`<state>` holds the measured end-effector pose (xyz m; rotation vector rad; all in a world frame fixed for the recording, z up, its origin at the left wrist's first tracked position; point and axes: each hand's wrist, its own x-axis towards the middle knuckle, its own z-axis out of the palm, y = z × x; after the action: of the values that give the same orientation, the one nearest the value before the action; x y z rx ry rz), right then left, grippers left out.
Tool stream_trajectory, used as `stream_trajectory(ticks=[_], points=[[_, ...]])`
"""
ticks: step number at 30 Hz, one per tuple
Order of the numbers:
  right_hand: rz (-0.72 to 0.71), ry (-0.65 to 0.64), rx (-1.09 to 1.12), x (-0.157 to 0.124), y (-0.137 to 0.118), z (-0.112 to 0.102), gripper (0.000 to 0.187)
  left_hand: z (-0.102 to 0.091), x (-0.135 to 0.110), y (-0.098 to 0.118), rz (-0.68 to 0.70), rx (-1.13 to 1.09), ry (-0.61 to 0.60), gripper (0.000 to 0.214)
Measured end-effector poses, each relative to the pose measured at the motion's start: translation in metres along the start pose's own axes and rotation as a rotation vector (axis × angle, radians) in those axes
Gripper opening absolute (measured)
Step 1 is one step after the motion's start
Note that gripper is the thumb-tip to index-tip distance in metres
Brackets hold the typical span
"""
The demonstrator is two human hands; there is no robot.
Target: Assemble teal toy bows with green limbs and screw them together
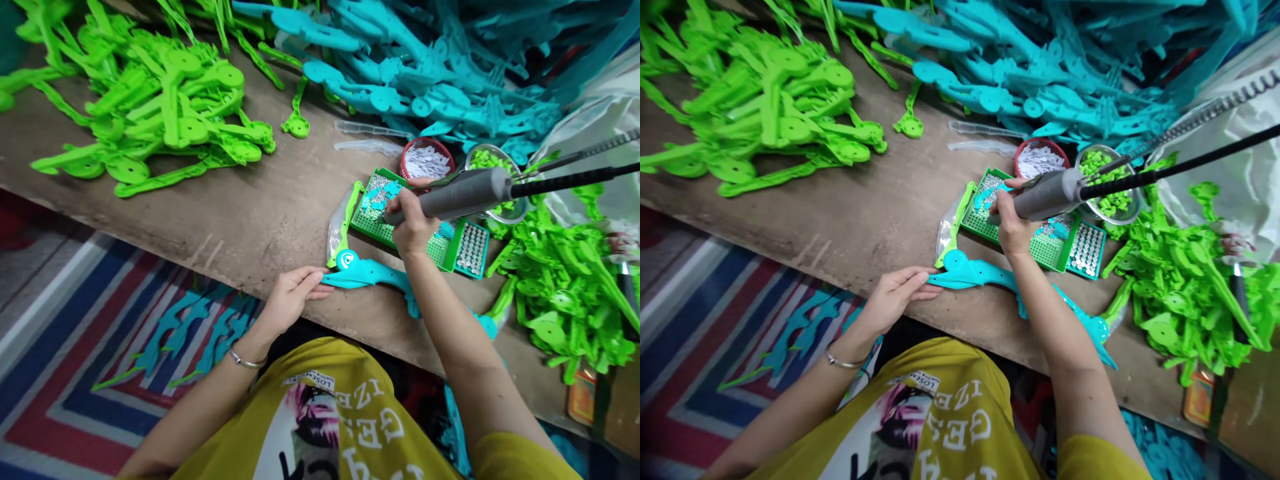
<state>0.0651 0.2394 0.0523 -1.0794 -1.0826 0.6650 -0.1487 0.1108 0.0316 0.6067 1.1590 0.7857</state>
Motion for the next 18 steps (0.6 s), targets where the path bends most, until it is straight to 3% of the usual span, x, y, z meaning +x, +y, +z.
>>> stream_trajectory(ticks=[12, 18], points=[[0.041, -0.031, -0.07, 0.005, -0.007, 0.008, 0.02, 0.001, 0.0, 0.002, 0.011, -0.001, -0.023, 0.055], [-0.013, -0.055, -0.033, -0.011, -0.052, 0.011, 0.022, 0.0, 0.002, -0.001, 0.014, -0.023, -0.038, 0.052]])
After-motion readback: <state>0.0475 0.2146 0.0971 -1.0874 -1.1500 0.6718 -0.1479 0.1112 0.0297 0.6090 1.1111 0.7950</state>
